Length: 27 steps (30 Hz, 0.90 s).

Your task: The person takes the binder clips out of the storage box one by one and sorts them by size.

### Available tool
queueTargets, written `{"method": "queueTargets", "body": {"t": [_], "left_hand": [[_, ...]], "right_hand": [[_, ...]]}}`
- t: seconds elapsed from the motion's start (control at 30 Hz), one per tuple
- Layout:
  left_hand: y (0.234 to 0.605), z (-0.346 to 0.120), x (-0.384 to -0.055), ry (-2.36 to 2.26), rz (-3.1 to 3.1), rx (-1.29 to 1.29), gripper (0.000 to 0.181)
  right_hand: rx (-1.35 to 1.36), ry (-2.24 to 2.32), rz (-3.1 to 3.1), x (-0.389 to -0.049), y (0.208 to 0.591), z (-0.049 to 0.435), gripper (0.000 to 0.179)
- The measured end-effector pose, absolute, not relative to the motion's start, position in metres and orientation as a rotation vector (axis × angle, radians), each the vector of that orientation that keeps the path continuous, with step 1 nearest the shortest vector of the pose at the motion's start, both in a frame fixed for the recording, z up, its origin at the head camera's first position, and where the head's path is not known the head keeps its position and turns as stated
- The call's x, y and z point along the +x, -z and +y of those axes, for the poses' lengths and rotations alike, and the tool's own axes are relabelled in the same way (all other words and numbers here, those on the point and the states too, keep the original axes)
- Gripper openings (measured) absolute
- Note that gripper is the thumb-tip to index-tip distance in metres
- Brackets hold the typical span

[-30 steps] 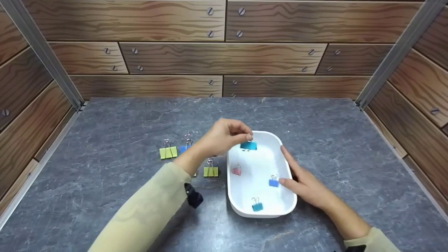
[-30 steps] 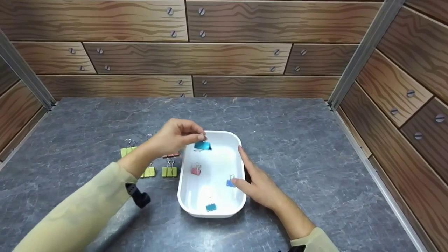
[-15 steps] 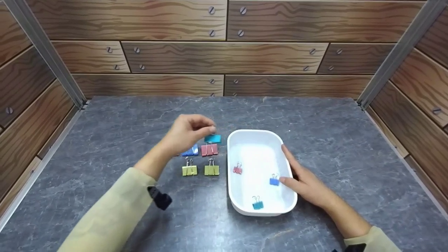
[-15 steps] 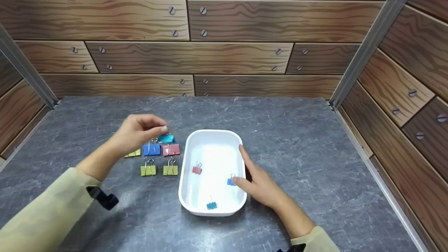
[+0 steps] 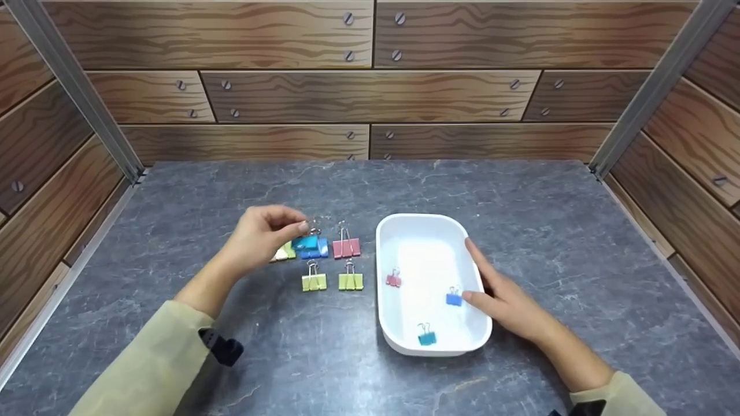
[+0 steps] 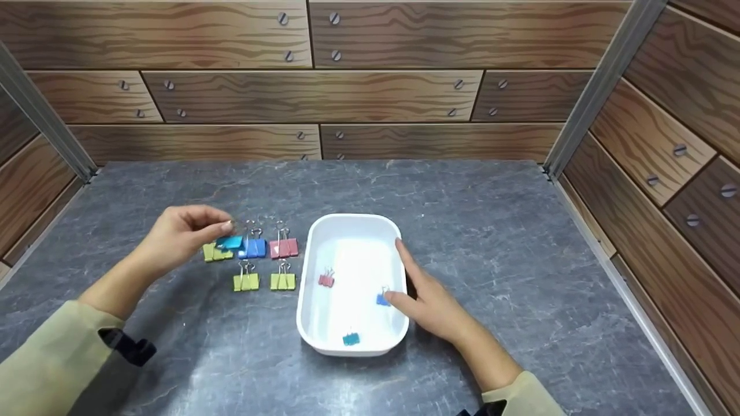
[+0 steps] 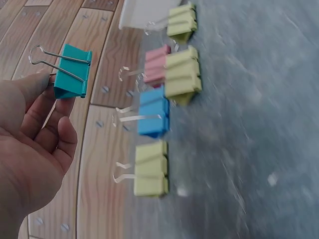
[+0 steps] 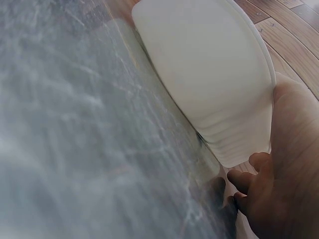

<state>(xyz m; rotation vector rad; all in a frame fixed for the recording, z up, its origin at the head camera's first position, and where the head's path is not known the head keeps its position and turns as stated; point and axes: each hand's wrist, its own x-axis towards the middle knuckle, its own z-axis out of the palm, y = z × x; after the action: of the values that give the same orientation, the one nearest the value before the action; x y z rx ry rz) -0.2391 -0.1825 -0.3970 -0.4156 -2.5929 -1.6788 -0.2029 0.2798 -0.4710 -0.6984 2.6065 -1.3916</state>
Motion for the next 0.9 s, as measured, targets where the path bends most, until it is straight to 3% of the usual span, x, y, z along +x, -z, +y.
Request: {"method": "queueTargets", "body": {"t": [0.9], "left_hand": [[0.442,-0.232,-0.226,1.576,-2.721,-0.189,0.016]], "right_hand": [[-0.684,1.391,2.604,-0.204,0.472,0.279,0.089]]}}
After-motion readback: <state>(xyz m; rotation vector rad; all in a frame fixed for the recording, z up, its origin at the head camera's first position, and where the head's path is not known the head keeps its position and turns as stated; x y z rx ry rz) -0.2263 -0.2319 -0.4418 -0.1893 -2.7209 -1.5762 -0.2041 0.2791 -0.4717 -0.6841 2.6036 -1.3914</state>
